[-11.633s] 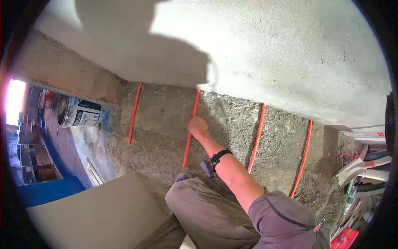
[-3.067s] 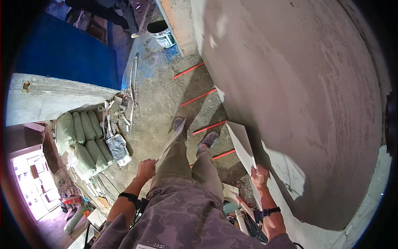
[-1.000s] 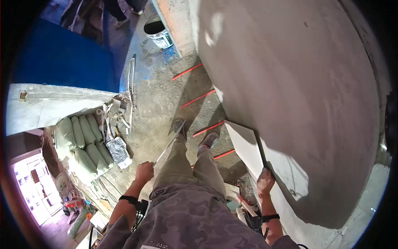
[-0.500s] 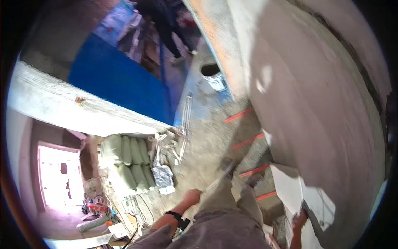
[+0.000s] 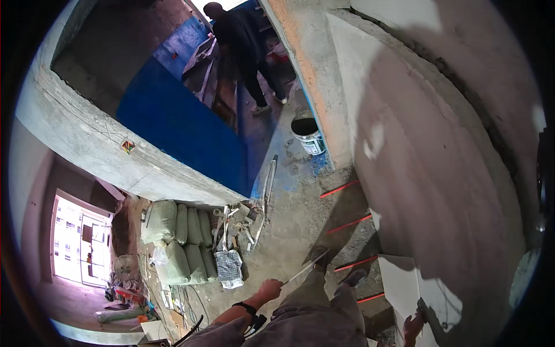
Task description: Applying mortar and placing large format tiles onto a wall during renovation.
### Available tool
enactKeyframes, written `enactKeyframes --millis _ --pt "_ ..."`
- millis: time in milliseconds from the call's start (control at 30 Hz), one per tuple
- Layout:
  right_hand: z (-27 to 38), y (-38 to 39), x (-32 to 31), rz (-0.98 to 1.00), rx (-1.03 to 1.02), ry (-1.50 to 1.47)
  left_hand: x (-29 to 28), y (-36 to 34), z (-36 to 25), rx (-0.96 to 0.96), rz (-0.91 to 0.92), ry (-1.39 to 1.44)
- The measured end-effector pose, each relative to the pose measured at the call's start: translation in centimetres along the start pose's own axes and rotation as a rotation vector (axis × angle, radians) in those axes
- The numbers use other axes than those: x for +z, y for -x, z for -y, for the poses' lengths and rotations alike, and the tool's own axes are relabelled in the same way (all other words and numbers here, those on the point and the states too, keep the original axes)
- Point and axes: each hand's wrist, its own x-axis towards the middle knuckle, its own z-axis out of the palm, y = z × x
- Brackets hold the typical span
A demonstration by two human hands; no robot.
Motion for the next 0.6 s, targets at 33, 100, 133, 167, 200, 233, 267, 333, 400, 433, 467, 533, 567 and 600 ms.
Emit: enactKeyframes --millis 33,100,133,167,200,233,267,333,400,433,467,533,567,600 --pt "0.0 -0.4 -0.6 0.067 0.046 -0.166 -0.1 -0.1 0.2 -0.03 -0.017 0.002" --pt "1.1 0.2 -0.6 0.002 -0.049 -0.135 -0.2 -0.3 0.3 -0.005 -0.029 0.002" --pt "1.4 0.0 -1.0 -0.009 -0.236 -0.287 -0.4 -0.6 0.4 -0.004 -0.052 0.065" --pt "1.9 0.6 -1.2 -0.105 -0.271 -0.047 -0.7 -1.1 0.4 0.002 0.031 -0.067" --pt "1.8 1.2 -2.1 0.051 -0.074 -0.075 -1.1 -1.4 0.4 -0.055 0.044 0.004" --pt "1.8 1.5 -2.7 0.11 0.005 -0.099 -1.5 -1.9 0.3 0.013 0.046 -0.076" --pt "2.3 1.5 -3.4 0.158 -0.018 -0.065 -2.3 -2.8 0.1 0.064 0.045 -0.196" --pt "3.0 3.0 -4.9 0.272 0.14 -0.233 -3.8 -4.0 -0.5 0.054 0.018 -0.193" --pt "4.3 4.4 -5.8 0.295 0.109 -0.105 -5.4 -5.2 -1.6 0.111 -0.094 -0.101" --pt "5.6 4.8 -5.8 0.293 0.104 -0.096 -6.9 -6.6 -1.5 0.182 -0.085 -0.172" --pt "6.2 5.4 -5.7 0.276 0.132 -0.094 -8.0 -7.2 -2.0 0.254 -0.046 -0.255" --pt "6.9 6.5 -5.7 0.377 0.144 -0.142 -10.5 -8.1 -3.1 0.342 0.026 -0.328" --pt "7.2 7.1 -5.4 0.363 0.157 -0.156 -11.8 -8.0 -3.6 0.383 -0.052 -0.249" --pt "7.4 7.7 -5.1 0.356 0.155 -0.162 -12.9 -7.8 -4.5 0.403 -0.092 -0.249"
